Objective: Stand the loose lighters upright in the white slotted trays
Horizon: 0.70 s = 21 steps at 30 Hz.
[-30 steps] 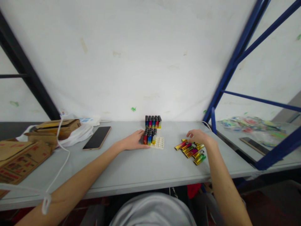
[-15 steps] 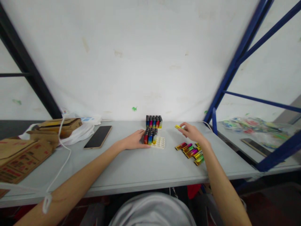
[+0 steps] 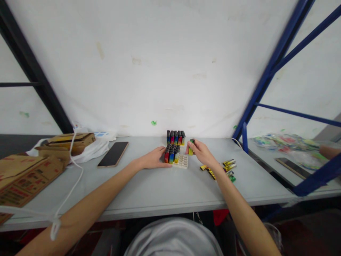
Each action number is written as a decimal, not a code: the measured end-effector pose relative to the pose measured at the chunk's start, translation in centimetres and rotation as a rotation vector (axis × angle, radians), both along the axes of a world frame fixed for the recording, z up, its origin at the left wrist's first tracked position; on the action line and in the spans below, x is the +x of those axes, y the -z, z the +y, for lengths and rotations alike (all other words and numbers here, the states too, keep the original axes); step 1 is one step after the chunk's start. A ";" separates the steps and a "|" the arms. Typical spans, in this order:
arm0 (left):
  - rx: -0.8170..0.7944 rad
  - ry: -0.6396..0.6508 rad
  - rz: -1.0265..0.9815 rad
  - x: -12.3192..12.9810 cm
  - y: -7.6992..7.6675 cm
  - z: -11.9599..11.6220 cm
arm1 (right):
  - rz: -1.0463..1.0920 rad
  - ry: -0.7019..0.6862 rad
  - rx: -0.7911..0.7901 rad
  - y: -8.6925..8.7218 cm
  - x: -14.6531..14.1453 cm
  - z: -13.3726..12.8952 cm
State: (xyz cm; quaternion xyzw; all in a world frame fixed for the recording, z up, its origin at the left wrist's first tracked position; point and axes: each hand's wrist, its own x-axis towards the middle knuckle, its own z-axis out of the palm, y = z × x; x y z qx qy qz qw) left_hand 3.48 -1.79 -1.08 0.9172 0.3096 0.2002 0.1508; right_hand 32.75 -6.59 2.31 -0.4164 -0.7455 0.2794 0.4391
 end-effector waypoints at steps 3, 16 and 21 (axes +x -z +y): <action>-0.003 -0.003 -0.002 0.0 0.1 0.1 | 0.174 -0.063 -0.139 0.5 -1.1 -0.1; -0.021 -0.016 0.001 0.0 0.1 0.1 | 0.362 0.121 -0.434 0.3 -2.9 -1.0; -0.033 -0.013 -0.019 0.0 0.0 0.0 | 0.318 0.225 -0.446 0.2 -3.0 -1.0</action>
